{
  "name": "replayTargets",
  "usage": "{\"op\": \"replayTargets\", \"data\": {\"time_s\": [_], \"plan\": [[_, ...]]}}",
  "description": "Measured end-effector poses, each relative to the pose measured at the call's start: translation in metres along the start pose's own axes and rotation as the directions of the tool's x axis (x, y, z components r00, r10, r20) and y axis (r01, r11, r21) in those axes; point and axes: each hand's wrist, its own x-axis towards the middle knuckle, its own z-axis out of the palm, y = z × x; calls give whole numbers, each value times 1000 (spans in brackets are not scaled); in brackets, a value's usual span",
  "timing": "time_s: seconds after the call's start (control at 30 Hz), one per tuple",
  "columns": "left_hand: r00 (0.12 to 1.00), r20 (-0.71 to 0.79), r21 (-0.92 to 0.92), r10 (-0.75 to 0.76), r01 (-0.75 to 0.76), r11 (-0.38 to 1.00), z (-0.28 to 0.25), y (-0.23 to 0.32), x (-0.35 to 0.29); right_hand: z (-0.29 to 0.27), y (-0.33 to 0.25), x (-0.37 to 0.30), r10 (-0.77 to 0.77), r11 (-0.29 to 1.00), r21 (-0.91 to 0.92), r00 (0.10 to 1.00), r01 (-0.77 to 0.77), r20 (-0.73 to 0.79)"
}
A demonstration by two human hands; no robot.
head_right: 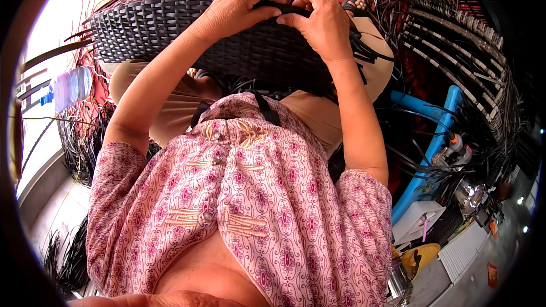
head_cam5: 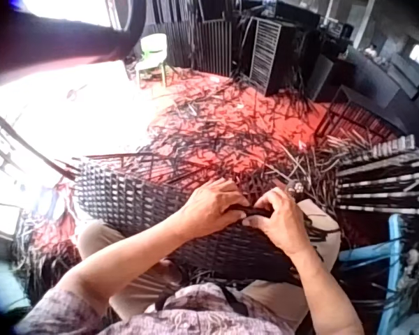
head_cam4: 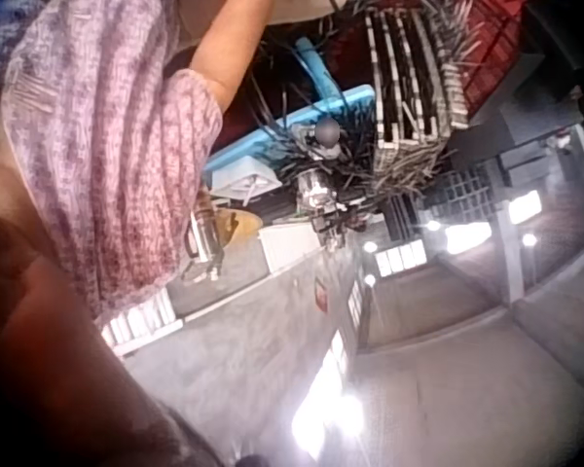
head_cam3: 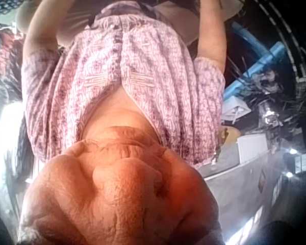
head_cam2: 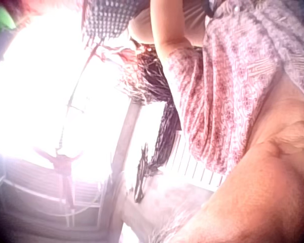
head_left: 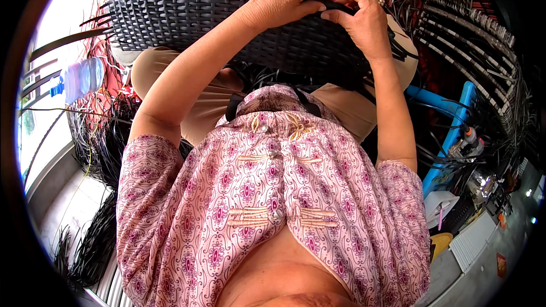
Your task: The person sits cross-legged on the floor and weaves a black basket by hand. They interlace black strips into the basket's structure, occasionally adjusting the basket's position and smoothing the woven surface.
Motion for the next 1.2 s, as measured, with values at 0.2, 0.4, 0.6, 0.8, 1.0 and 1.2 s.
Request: {"op": "replayTargets", "data": {"time_s": [0.2,0.4,0.6,0.8,1.0,1.2], "plan": [[998,44,24,40,-41,999,-2,6,0,-4,6,-1,-111,994,-9,994,111,23],[999,26,26,-46,45,999,5,15,-6,3,8,-5,-171,985,-45,984,169,-47],[996,-58,70,62,-58,996,12,15,-16,8,10,-11,-300,952,-101,948,290,-107],[998,-25,86,62,-60,994,13,14,-14,-3,12,-17,-265,960,-122,960,253,-93],[996,-82,180,35,-20,984,23,31,4,-27,24,-38,-86,991,-112,991,74,-102],[999,27,181,39,-43,983,38,37,11,-25,25,-35,-8,999,44,990,15,-143]]}}
